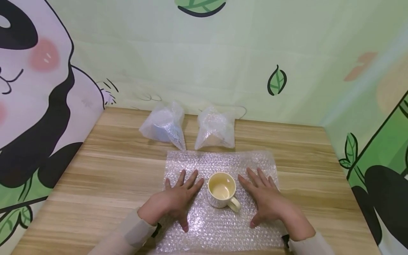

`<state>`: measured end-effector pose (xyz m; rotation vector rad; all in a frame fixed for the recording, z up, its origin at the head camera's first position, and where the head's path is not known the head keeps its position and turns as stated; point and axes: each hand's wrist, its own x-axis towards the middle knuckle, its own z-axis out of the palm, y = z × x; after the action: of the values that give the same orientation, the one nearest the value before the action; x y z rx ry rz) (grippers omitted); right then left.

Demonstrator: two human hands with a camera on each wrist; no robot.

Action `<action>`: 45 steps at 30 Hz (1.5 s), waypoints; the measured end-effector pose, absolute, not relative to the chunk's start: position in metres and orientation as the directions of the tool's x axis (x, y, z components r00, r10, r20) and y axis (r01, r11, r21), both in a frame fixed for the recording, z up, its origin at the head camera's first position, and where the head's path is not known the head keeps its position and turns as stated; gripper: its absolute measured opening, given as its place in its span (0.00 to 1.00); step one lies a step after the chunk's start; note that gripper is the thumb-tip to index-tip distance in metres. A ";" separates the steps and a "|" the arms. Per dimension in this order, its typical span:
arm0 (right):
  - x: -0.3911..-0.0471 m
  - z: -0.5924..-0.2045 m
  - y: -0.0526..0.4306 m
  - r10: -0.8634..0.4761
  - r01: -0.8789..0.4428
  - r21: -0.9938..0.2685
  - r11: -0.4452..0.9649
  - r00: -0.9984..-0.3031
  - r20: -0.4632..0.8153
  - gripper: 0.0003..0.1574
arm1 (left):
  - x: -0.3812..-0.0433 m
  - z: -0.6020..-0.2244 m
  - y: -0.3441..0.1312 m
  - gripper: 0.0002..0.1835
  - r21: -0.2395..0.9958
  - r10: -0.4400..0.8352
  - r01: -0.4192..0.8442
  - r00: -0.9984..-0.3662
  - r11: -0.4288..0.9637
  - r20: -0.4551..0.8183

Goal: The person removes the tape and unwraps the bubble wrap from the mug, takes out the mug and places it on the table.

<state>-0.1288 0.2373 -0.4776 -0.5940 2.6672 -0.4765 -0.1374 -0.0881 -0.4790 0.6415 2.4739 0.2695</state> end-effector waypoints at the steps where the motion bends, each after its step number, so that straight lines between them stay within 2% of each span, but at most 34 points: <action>1: -0.129 -0.479 0.238 -0.456 -0.328 -0.400 0.856 -0.843 -0.284 0.94 | -0.138 -0.480 -0.088 0.88 0.320 0.499 0.387 -0.725 0.865 -0.474; 8: -0.133 -0.486 0.244 -0.439 -0.299 -0.403 0.865 -0.840 -0.318 0.96 | -0.140 -0.481 -0.086 0.87 0.307 0.498 0.393 -0.712 0.867 -0.495; 18: -0.138 -0.485 0.240 -0.428 -0.305 -0.365 0.880 -0.842 -0.328 0.96 | -0.138 -0.473 -0.085 0.87 0.288 0.475 0.379 -0.738 0.880 -0.479; 45: -0.137 -0.485 0.240 -0.444 -0.324 -0.379 0.867 -0.848 -0.289 0.95 | -0.136 -0.477 -0.087 0.86 0.309 0.456 0.345 -0.767 0.886 -0.451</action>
<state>-0.1366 0.2398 -0.4853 -0.5705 2.6683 -0.4507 -0.1360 -0.0868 -0.4772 0.5790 2.5230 0.2823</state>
